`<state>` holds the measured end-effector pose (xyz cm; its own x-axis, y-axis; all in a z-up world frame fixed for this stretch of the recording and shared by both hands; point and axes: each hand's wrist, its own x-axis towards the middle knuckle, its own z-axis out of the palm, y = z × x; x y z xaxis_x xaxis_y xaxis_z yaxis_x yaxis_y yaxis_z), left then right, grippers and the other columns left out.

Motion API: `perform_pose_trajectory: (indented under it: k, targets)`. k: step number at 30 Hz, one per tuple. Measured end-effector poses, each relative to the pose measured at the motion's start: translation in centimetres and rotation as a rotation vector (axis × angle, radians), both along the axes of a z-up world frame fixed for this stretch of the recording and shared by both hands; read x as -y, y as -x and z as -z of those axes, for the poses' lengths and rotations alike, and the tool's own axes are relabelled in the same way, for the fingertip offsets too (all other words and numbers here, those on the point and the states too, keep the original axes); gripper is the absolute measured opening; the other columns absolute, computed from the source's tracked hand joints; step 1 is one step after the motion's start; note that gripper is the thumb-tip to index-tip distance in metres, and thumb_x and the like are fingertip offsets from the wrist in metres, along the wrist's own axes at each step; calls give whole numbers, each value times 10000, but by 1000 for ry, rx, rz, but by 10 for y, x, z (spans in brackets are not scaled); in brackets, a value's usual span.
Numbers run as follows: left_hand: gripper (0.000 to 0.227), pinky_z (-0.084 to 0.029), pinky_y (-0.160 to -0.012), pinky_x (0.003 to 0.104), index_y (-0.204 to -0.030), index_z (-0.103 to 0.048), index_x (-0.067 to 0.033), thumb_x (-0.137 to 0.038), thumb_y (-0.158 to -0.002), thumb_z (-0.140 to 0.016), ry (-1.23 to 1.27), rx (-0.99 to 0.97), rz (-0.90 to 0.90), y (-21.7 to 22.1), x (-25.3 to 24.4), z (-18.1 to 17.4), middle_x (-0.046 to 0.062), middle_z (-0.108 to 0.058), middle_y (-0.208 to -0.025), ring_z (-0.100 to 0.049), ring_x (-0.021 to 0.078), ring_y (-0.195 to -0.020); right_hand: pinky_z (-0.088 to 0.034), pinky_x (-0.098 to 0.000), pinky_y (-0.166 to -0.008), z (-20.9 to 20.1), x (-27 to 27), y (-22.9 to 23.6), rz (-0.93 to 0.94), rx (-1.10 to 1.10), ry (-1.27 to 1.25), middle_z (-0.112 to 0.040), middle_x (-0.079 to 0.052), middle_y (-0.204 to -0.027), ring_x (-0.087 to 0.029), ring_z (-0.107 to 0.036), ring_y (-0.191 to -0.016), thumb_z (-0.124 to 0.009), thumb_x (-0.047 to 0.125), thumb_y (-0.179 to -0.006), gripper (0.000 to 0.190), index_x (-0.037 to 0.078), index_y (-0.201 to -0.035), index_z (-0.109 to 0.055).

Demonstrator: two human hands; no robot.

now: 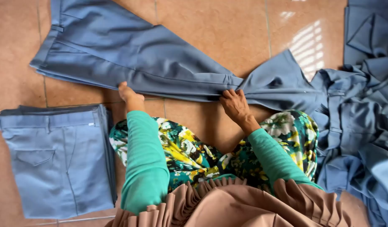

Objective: Folding blue trousers into neat rectangles and stacking them on the floor.

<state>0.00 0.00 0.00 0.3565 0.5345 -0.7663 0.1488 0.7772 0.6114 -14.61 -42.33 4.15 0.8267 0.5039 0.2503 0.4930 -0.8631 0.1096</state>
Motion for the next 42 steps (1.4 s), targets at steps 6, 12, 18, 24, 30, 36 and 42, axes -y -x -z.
perform_pose_trajectory:
  k: [6, 12, 18, 24, 30, 36, 42]
  targets:
    - [851, -304, -1103, 753, -1502, -467, -113, -359, -782, -849, 104, -97, 31, 56, 67, -45, 353, -390, -1489, -392, 558, -1400, -425, -366, -742, -32, -33, -22, 3, 179, -174, -521, 13, -835, -215, -574, -822, -688, 239, -882, 129, 196, -787, -614]
    - [1124, 47, -1258, 587, -1643, -108, -99, -573, -833, -727, 465, 47, 572, 96, 205, -181, 290, -40, -1681, -40, 411, -1575, -446, -331, -666, -83, -41, 1, -63, 201, -213, -529, 0, -917, -199, -581, -801, -607, 293, -987, 129, 203, -893, -606]
    - [818, -112, -1188, 747, -1612, -192, -122, -555, -1004, -527, 335, 144, 550, 92, 217, -179, 241, -275, -1648, -225, 444, -1522, -434, -380, -716, -61, -21, 23, 56, 169, -150, -499, -16, -863, -247, -545, -806, -691, 279, -892, 106, 219, -898, -603]
    - [851, -161, -1187, 730, -1593, -275, -111, -604, -967, -574, 303, 363, 537, 68, 182, -216, 212, -381, -1609, -308, 409, -1504, -398, -375, -850, -71, 37, 19, 195, 198, -131, -534, 18, -878, -206, -557, -922, -755, 260, -760, 143, 246, -862, -655]
    - [763, -257, -1213, 663, -1551, -385, -88, -569, -995, -592, 342, 544, 532, -7, 135, -190, 176, -483, -1553, -403, 383, -1467, -376, -408, -1053, -94, 68, -4, 220, 211, -196, -586, -30, -859, -211, -607, -922, -823, 185, -681, 637, 236, -1293, -657]
    - [608, -579, -973, 564, -1247, -684, -113, -538, -813, -654, 329, 731, 552, -55, 85, -215, 141, -724, -1284, -689, 346, -1188, -396, -435, -963, -137, 114, -44, 287, 361, -123, -641, 60, -906, -156, -635, -838, -754, 165, -952, 241, 259, -1174, -739]
    - [674, -303, -1261, 566, -1554, -394, -35, -419, -1043, -604, 254, 698, 151, 13, 32, -177, 171, -441, -1578, -410, 355, -1470, -414, -444, -1021, -159, 83, -26, 204, 543, -298, -547, 34, -879, -179, -572, -801, -790, 104, -964, 159, 261, -943, -801]
